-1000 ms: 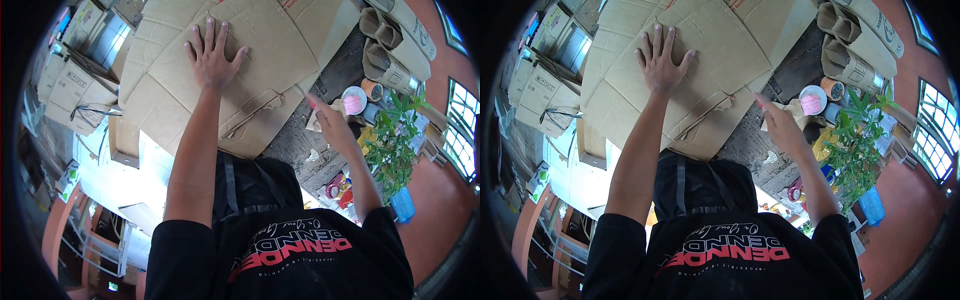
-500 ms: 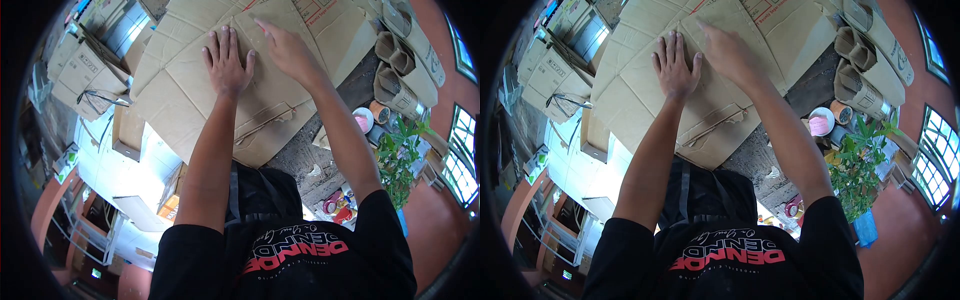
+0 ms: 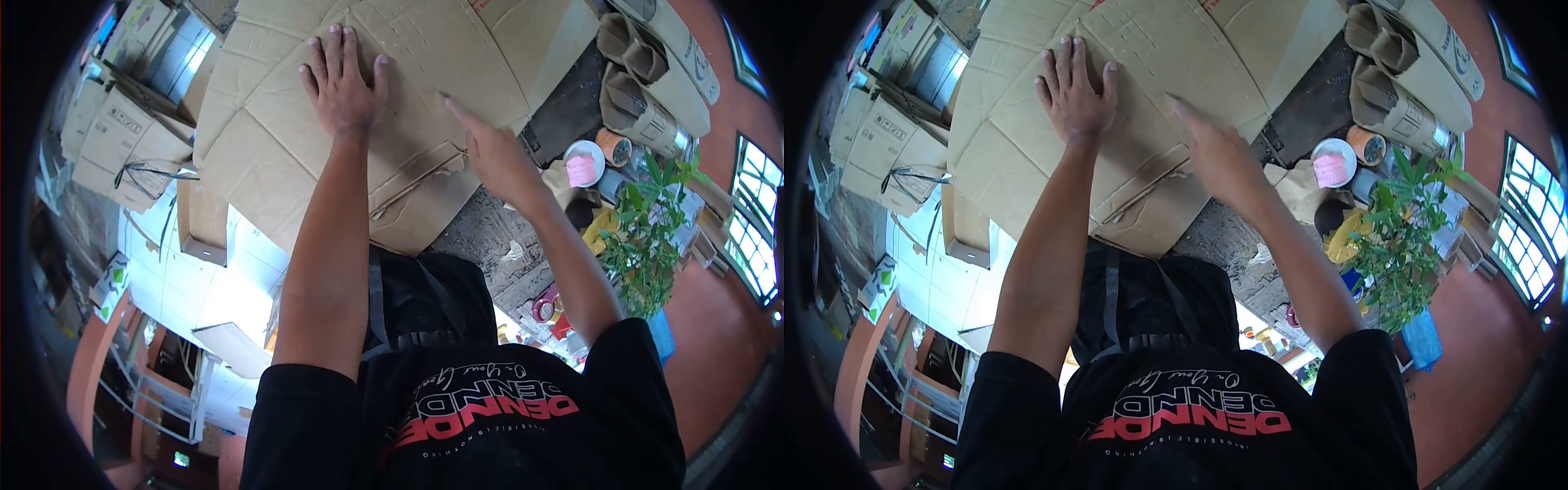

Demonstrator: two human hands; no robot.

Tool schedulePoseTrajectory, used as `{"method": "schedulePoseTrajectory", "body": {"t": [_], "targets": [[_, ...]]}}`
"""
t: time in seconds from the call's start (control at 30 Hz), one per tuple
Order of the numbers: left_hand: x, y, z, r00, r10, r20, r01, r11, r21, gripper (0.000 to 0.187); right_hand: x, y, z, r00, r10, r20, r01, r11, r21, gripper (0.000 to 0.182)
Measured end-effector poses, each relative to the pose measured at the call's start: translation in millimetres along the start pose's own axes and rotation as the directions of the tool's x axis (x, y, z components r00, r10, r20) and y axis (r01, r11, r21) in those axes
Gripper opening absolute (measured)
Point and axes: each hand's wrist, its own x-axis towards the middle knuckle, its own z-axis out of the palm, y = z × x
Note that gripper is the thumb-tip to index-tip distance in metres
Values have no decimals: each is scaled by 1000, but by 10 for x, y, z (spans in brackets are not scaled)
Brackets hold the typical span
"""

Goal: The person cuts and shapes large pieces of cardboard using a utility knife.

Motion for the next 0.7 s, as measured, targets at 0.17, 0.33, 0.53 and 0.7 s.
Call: {"method": "schedulePoseTrajectory", "body": {"t": [0.17,0.33,0.53,0.7], "targets": [[-17,-9,7,1000,24,-16,-24,1000,-20,69,-540,206,10,970,193,145,-187,981,-54,47],[-4,14,-35,1000,15,-8,-15,998,-59,68,-750,374,-31,949,231,214,-236,972,-5,44],[-15,10,-28,1000,6,-13,-7,997,-71,66,124,-62,-65,985,-151,-79,161,975,151,45],[-20,20,-26,1000,-3,-7,3,999,-55,65,1158,-547,-59,946,-266,-183,265,964,-33,44]]}}
